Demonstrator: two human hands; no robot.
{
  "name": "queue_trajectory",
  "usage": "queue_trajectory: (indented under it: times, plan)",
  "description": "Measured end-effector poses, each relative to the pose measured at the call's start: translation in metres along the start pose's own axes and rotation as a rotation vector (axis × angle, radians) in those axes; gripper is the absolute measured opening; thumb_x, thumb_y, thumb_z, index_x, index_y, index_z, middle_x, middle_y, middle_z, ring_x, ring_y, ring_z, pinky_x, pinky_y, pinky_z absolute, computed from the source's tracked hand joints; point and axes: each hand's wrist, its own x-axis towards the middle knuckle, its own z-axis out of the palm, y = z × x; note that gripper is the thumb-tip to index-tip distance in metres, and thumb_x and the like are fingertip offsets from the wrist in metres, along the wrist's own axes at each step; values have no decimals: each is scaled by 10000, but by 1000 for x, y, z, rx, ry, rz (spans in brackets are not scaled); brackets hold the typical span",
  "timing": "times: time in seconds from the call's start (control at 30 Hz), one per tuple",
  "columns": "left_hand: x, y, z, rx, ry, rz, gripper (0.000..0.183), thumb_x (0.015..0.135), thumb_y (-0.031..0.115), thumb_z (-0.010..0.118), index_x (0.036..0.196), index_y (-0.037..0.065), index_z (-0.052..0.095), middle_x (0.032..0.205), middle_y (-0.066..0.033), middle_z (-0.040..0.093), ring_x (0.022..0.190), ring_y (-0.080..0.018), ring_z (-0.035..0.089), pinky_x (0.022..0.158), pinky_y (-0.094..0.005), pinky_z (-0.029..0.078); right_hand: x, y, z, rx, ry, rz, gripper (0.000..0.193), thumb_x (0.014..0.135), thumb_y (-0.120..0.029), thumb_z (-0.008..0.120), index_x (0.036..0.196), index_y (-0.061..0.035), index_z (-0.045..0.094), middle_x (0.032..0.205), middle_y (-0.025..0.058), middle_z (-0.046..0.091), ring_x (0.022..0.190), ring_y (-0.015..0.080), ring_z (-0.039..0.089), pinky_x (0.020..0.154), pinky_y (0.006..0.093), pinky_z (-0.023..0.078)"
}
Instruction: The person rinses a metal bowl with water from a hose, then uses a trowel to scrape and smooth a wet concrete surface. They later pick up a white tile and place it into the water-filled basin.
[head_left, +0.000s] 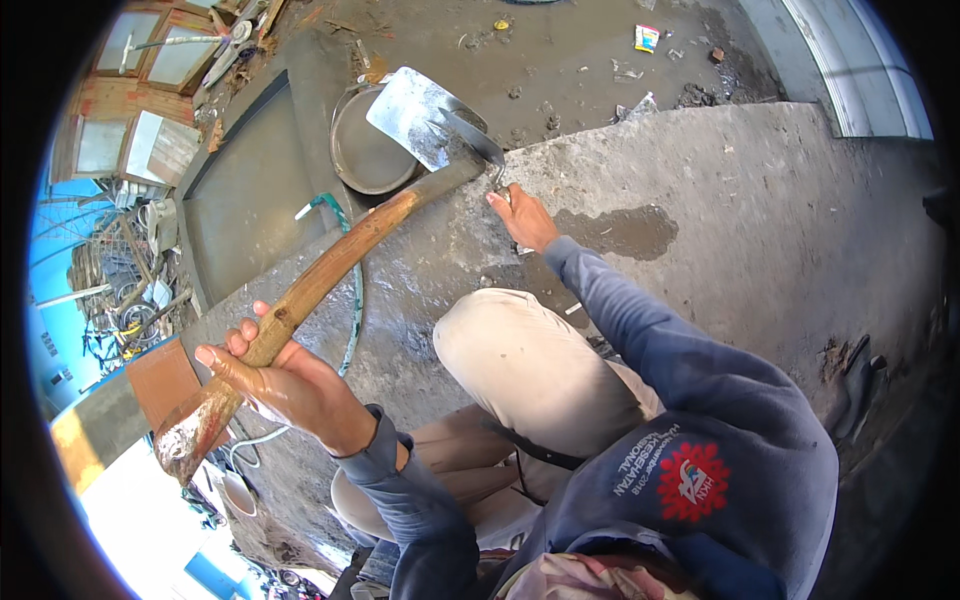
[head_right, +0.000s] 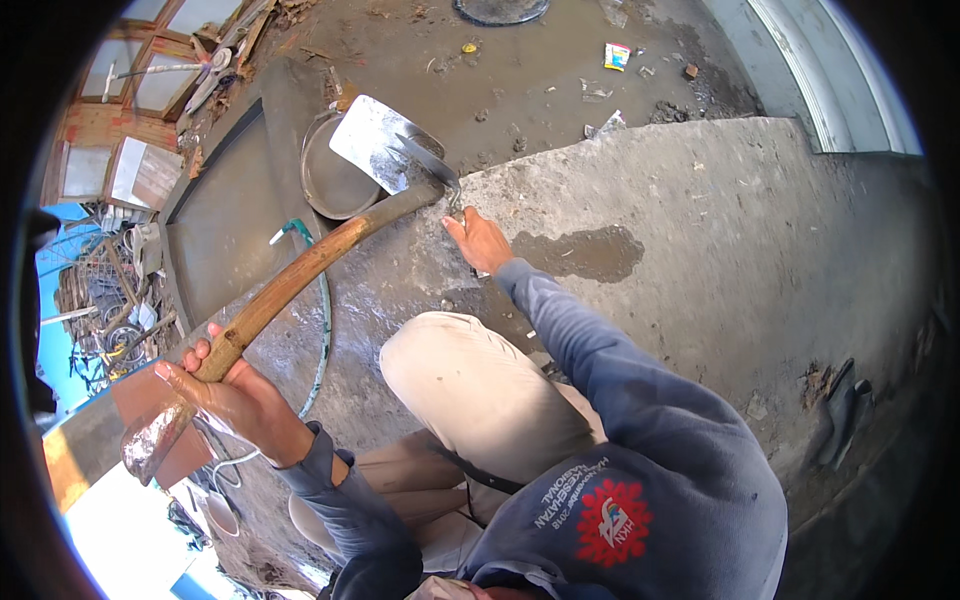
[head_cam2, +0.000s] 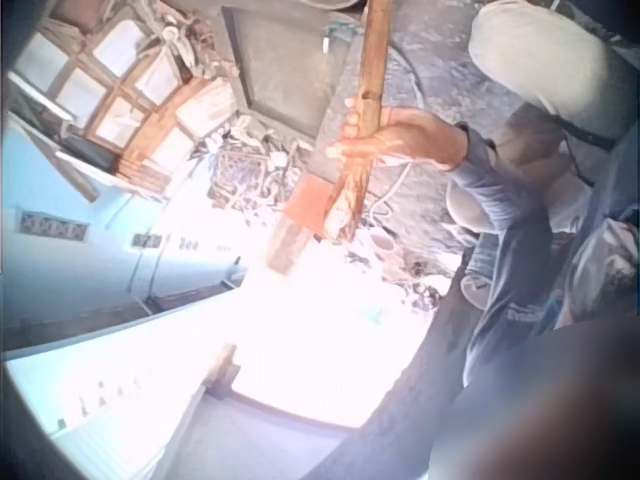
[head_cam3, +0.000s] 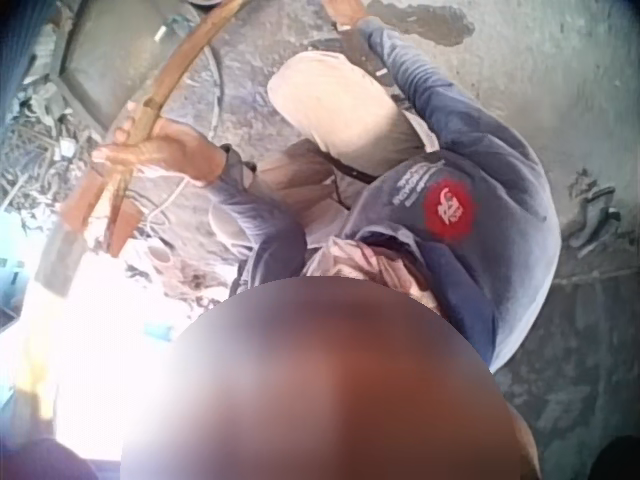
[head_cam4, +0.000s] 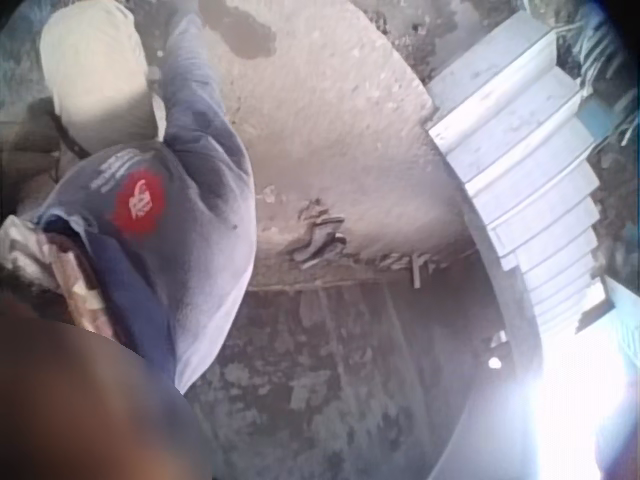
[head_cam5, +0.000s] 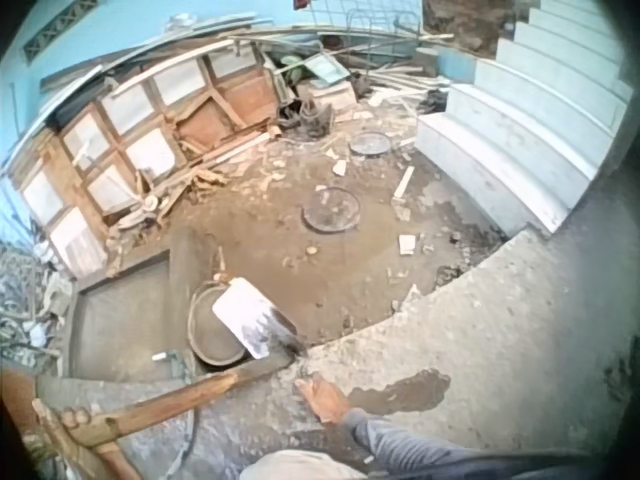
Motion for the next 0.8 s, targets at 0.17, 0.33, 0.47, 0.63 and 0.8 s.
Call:
queue_trajectory:
  times: [0.17, 0.33, 0.47, 0.63, 0.8]
  plan:
    - [5, -6, -11, -79, -103, 12, 315, 1057, 399, 576, 879, 153, 490, 754, 52, 469, 765, -101, 522, 966, -429, 508, -4, -8, -14, 175, 144, -102, 600, 1020, -559, 512, 1065, 39, 532, 837, 337, 659, 833, 521, 662, 743, 561, 490]
    - [10, -13, -27, -137, -213, 33, 297, 1075, 383, 539, 858, 184, 495, 732, 79, 481, 755, -84, 529, 987, -447, 488, 29, -17, -48, -107, 73, -91, 579, 1009, -540, 557, 1056, 37, 535, 843, 327, 663, 840, 512, 663, 742, 563, 495]
    - [11, -14, -31, -152, -218, 31, 315, 1083, 387, 518, 833, 196, 491, 729, 83, 475, 757, -77, 531, 990, -445, 482, 41, -26, -56, -88, 161, -219, 585, 1023, -549, 524, 1023, 36, 542, 848, 336, 662, 827, 516, 658, 731, 573, 492]
    - [9, -14, -28, -122, -268, 57, 342, 1082, 410, 510, 815, 197, 494, 719, 81, 451, 748, -73, 523, 1000, -451, 494, 41, -37, -48, -132, 127, -206, 583, 1027, -541, 526, 1038, 42, 538, 858, 343, 666, 801, 516, 663, 681, 567, 493]
    - [9, -13, -26, -147, -280, 36, 348, 1079, 414, 517, 807, 197, 492, 718, 79, 435, 744, -74, 517, 1008, -457, 501, 43, -28, -46, -93, 109, -145, 639, 1036, -572, 473, 1093, 61, 537, 898, 359, 674, 860, 530, 671, 777, 573, 523]
